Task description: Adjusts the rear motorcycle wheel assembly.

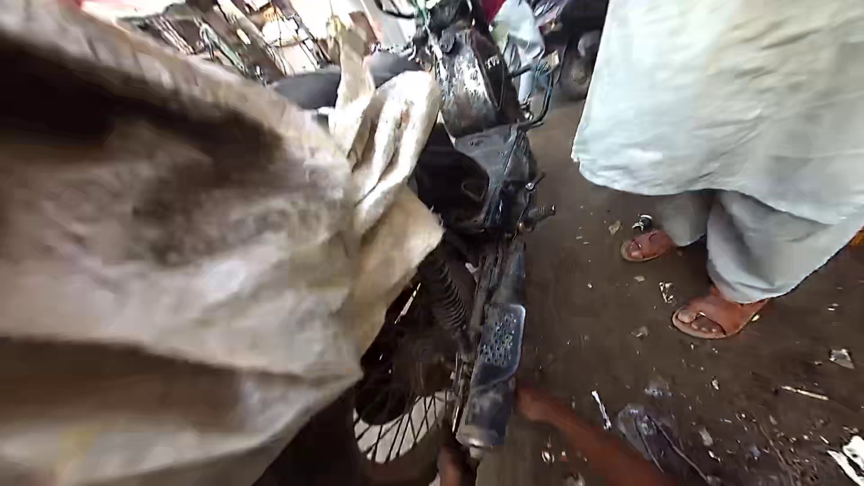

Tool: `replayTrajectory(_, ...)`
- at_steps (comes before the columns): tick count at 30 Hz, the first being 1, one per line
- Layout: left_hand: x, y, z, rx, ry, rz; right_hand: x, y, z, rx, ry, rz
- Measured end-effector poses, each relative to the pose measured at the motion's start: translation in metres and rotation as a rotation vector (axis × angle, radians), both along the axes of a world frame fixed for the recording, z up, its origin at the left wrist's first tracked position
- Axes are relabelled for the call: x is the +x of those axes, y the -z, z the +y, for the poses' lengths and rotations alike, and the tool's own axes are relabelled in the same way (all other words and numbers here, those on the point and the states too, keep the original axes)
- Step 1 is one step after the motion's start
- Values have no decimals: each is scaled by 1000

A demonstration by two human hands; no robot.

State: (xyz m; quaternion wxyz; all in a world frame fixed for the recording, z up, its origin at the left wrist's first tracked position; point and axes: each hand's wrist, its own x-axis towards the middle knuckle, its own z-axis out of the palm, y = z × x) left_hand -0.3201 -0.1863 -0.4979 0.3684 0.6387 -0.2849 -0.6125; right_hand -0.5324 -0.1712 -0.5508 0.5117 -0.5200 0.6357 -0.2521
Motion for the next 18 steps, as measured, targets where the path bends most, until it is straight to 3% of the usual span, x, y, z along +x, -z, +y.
replayTrajectory(2,8,16,-3,-11,-11,64,5,2,-1,-5,-19,-18)
replayTrajectory(4,14,17,1,-34,40,-35,8,5,-2,-35,-9,-23)
replayTrajectory(7,18,21,7,-291,90,-215,11,7,-2,-41,-12,-4)
replayTrajectory(9,20,23,6,-350,77,-224,12,7,-1,-34,-10,3)
replayTrajectory(14,11,19,-4,47,-120,223,13,11,-3,-37,-25,28)
replayTrajectory(18,4,15,-4,108,-140,25,10,5,-3,-27,-60,69)
